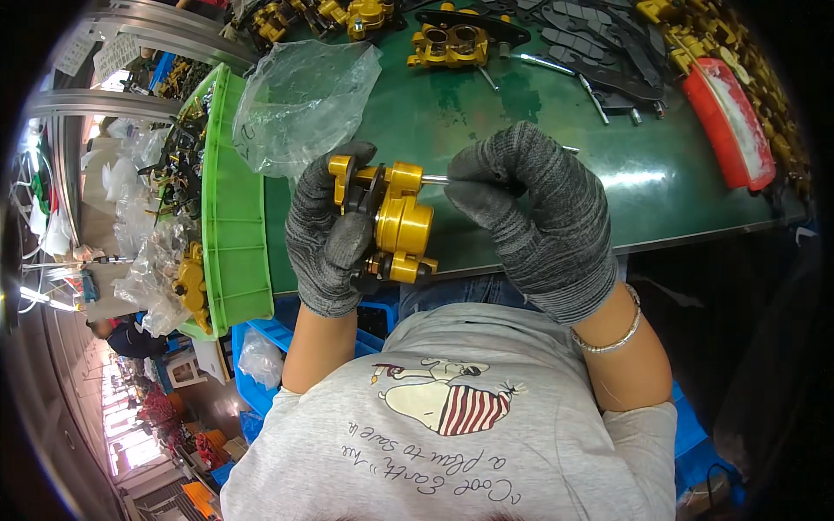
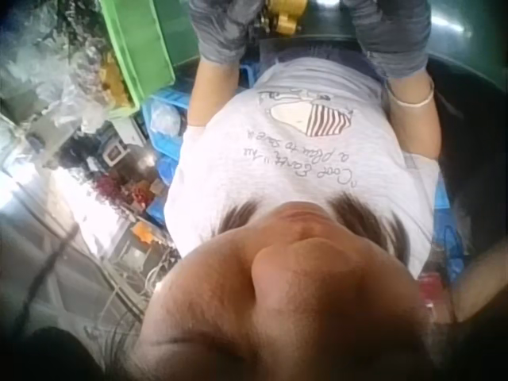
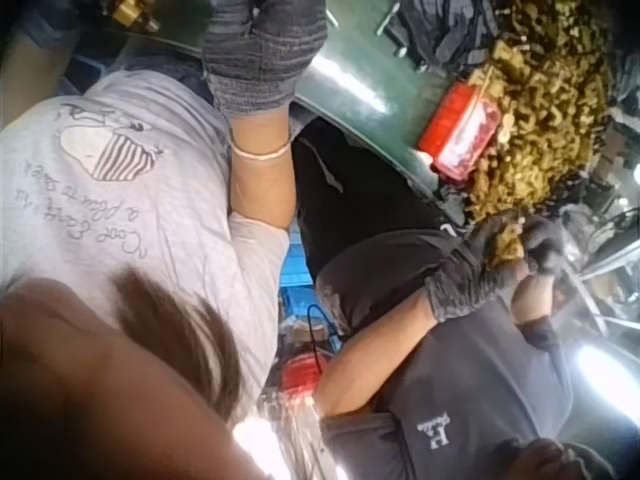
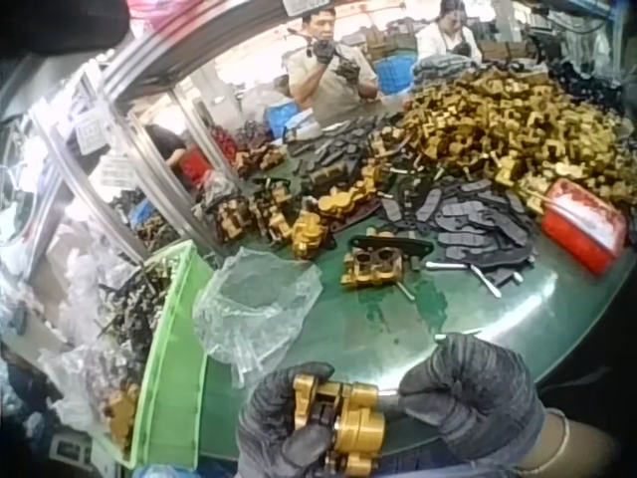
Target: Assembling brake pads and pins into yellow brake caliper housings at a manual workstation.
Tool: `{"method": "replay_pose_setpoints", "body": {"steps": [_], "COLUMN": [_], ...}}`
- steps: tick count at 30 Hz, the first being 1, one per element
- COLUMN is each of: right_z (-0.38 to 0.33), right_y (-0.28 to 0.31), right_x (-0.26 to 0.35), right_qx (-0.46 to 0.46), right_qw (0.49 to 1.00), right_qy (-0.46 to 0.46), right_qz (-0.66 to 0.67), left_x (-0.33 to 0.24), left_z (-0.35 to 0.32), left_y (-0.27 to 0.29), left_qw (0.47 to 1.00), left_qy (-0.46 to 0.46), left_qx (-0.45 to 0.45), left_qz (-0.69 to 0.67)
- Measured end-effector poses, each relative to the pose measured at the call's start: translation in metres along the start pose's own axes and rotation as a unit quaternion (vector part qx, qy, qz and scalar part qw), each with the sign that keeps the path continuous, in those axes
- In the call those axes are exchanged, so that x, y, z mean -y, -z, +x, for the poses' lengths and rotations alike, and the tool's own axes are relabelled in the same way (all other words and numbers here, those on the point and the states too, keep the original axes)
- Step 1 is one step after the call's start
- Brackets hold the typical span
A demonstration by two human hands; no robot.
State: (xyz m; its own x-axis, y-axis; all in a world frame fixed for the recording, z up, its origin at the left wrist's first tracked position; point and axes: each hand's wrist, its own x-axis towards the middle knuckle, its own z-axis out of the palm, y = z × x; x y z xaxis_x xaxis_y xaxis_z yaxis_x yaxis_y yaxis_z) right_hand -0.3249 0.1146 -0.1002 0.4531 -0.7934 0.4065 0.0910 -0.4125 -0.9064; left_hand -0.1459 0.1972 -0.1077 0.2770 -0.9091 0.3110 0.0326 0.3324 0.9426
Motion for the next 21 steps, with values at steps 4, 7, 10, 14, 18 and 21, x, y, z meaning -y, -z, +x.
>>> {"method": "replay_pose_setpoints", "body": {"steps": [4, 7, 10, 14, 18, 21], "right_z": [-0.002, -0.005, -0.005, -0.004, -0.003, 0.001], "right_y": [-0.008, -0.008, -0.007, -0.003, 0.007, 0.014], "right_x": [0.005, 0.007, 0.009, 0.005, 0.002, 0.008], "right_qx": [-0.011, -0.02, -0.029, -0.027, 0.006, 0.042], "right_qw": [0.99, 0.995, 0.988, 0.956, 0.956, 0.996], "right_qy": [0.072, 0.059, -0.041, -0.091, -0.091, 0.03], "right_qz": [-0.118, -0.077, 0.144, 0.276, 0.28, 0.071], "left_x": [-0.004, -0.006, -0.01, -0.011, -0.015, -0.014], "left_z": [-0.001, -0.002, -0.002, -0.003, -0.004, -0.005], "left_y": [-0.005, -0.006, -0.01, -0.011, -0.012, -0.013], "left_qw": [1.0, 0.999, 0.998, 0.996, 0.994, 0.993], "left_qy": [0.001, 0.035, 0.031, 0.029, 0.062, 0.076], "left_qx": [0.008, -0.007, -0.006, -0.005, -0.017, -0.033], "left_qz": [0.015, -0.012, -0.058, -0.09, -0.086, -0.083]}}
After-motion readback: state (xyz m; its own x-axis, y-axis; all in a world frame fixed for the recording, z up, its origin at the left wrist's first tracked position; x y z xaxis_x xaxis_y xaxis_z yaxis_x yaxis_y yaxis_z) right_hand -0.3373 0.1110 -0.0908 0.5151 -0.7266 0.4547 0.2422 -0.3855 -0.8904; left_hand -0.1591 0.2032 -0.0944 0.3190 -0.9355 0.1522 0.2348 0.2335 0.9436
